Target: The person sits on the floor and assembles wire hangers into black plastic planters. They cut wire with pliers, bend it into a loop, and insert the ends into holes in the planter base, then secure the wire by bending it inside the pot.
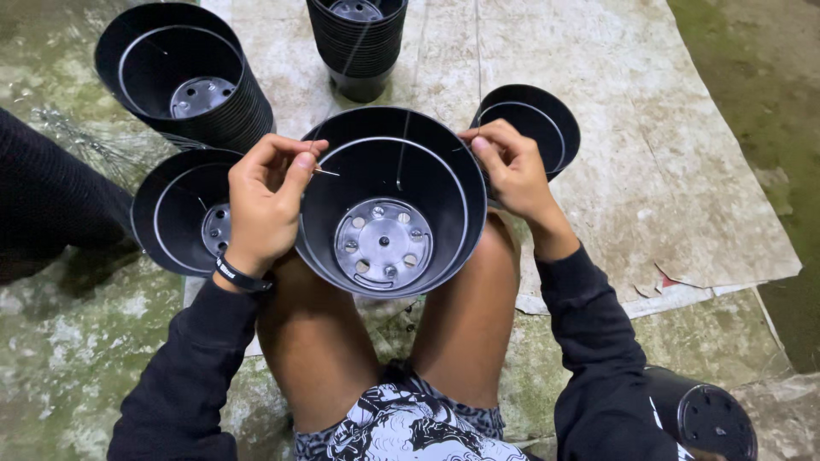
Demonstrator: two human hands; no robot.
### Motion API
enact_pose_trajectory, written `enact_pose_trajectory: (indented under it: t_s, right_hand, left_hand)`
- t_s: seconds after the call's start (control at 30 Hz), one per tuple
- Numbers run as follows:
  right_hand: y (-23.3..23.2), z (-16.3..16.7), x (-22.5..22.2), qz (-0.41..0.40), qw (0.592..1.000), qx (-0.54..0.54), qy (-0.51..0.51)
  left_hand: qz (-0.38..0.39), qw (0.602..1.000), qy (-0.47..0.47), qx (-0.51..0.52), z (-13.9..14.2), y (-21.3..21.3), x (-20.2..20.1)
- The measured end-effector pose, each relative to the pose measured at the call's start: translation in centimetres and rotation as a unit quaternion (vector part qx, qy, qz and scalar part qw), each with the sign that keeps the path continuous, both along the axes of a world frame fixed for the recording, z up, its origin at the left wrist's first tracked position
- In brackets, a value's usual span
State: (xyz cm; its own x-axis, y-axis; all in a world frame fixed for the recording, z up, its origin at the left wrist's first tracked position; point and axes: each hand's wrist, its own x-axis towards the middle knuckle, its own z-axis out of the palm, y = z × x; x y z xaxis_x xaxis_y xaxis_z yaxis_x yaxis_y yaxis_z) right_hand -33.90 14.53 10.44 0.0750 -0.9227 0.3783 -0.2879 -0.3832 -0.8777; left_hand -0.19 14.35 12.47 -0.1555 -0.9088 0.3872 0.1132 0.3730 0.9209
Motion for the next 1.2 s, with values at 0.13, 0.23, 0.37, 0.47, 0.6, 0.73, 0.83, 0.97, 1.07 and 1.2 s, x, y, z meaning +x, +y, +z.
enact_pose_trajectory:
  t_s: [0.13, 0.23, 0.37, 0.47, 0.6, 0.73, 0.83, 0.97, 1.07, 1.2]
  right_hand:
    - [-1.0, 0.7, 0.8, 0.003, 0.999, 0.031, -0.011]
    - [-1.3, 1.6, 1.8, 0.028, 0.999, 0.003, 0.028]
    - [-0.7, 3.3, 2.8, 0.027, 0.998, 0.016, 0.048]
    - [0.3, 4.6, 3.4, 0.004, 0.995, 0.023, 0.095]
    - [2.4, 6.0, 4.5, -0.048, 0.980, -0.014, 0.195]
    - [2.8, 7.6, 5.3, -0.065, 0.971, -0.012, 0.231]
    - [3.0, 8.1, 6.0, -0.080, 0.946, -0.052, 0.311]
    - [3.8, 7.6, 6.8, -0.092, 0.924, -0.108, 0.356]
    - [3.9, 6.9, 7.2, -0.104, 0.910, -0.155, 0.370]
    - [3.8, 6.2, 7.4, -0.133, 0.914, -0.146, 0.355]
  left_hand:
    - [0.009, 1.000, -0.001, -0.018, 0.5, 1.0, 0.5]
    - [0.023, 0.999, -0.012, -0.022, 0.7, 1.8, 0.7]
    - [0.031, 0.999, -0.006, -0.022, 0.8, 2.2, 0.8]
    - [0.033, 0.998, -0.020, -0.042, 0.6, 2.4, 0.8]
    - [0.027, 0.999, 0.007, -0.031, 0.4, 2.2, 0.4]
    - [0.037, 0.999, -0.006, -0.038, 0.4, 2.3, -0.1]
    - [0.043, 0.998, -0.016, -0.032, 0.5, 2.5, -0.3]
    - [0.053, 0.998, -0.025, -0.034, 0.5, 3.2, -0.3]
    - [0.062, 0.996, -0.035, -0.045, 0.6, 3.2, -0.5]
    - [0.069, 0.996, -0.041, -0.038, 0.7, 3.0, -0.9]
